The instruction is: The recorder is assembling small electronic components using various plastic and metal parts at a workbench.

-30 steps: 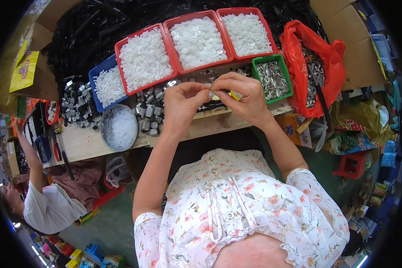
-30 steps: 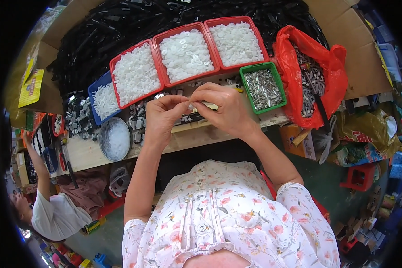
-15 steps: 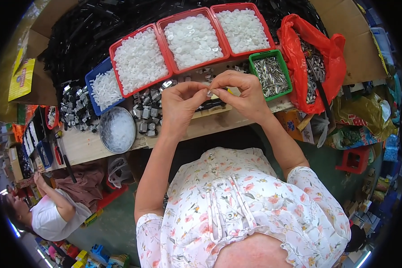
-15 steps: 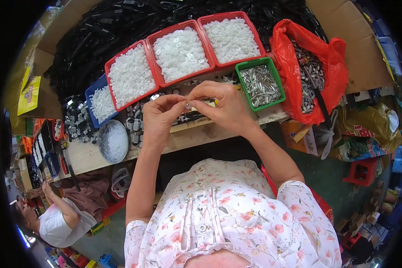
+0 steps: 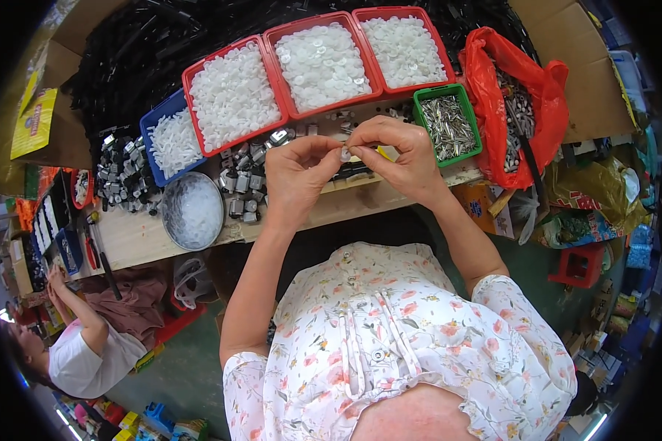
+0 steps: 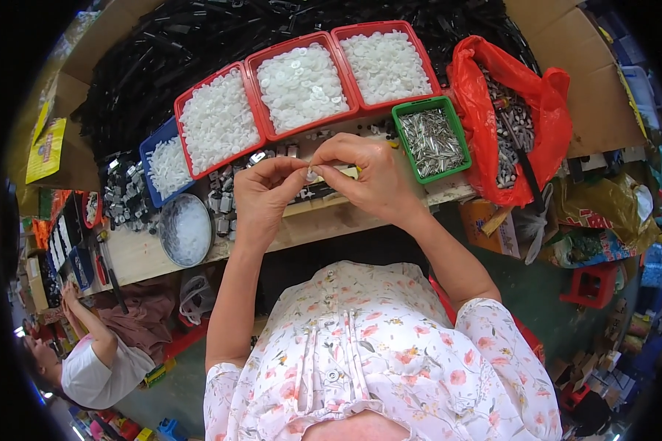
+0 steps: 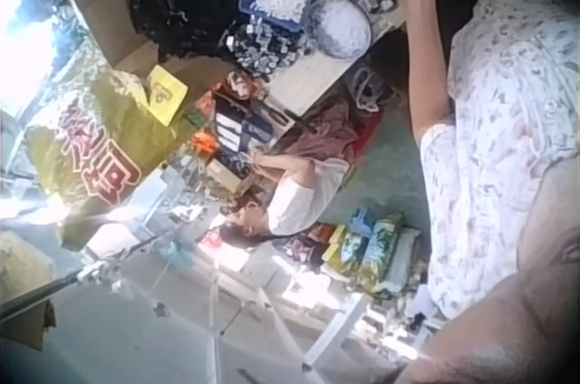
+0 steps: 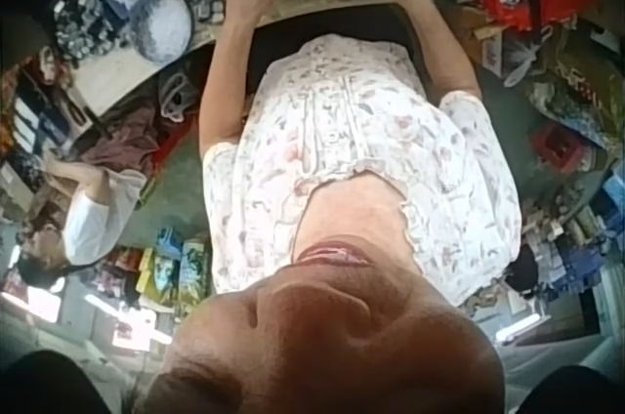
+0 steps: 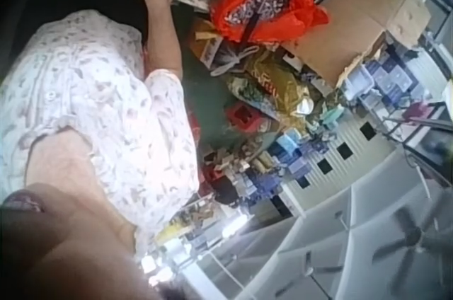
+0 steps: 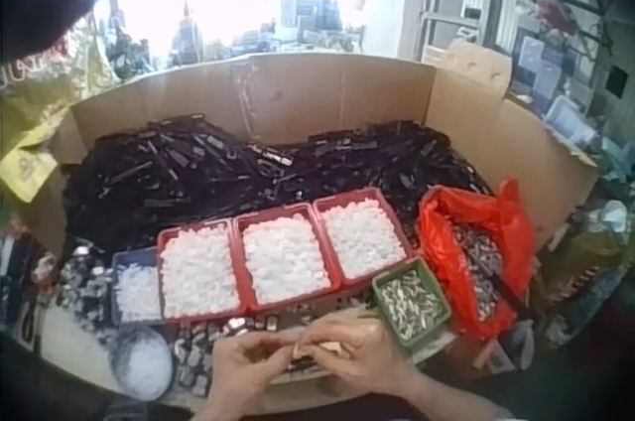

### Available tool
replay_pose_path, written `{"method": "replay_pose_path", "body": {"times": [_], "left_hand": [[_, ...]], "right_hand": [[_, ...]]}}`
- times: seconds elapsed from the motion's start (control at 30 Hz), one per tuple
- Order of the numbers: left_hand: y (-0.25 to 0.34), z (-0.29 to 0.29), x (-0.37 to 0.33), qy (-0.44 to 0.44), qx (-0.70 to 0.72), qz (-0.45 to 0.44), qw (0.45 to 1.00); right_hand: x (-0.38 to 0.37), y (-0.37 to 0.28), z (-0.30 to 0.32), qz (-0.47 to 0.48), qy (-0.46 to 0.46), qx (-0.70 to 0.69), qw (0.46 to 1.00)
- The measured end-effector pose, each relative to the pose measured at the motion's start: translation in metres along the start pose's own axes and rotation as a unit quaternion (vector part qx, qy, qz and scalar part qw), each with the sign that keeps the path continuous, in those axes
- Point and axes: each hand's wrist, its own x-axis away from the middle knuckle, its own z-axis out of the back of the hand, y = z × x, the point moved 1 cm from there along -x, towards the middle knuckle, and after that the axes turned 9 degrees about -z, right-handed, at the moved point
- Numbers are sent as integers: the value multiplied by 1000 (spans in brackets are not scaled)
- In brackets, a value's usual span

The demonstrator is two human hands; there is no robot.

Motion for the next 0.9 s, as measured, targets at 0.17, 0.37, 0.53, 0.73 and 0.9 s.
{"method": "replay_pose_path", "body": {"times": [0.17, 0.37, 0.53, 0.73, 0.9], "left_hand": [[-4, -2, 2, 18, -60, -49, 997], [-1, -5, 1, 9, -11, -21, 1000], [-7, 1, -3, 19, 135, 97, 986], [-9, -1, 3, 15, 235, 164, 958], [-10, -2, 13, 14, 255, 99, 962]], "right_hand": [[2, -1, 0, 33, -3, 52, 998], [3, 8, -1, 42, -11, 51, 998], [5, 12, 1, 37, 5, 20, 999], [11, 12, -1, 85, -4, 66, 994], [9, 11, -7, 71, 1, 58, 996]]}}
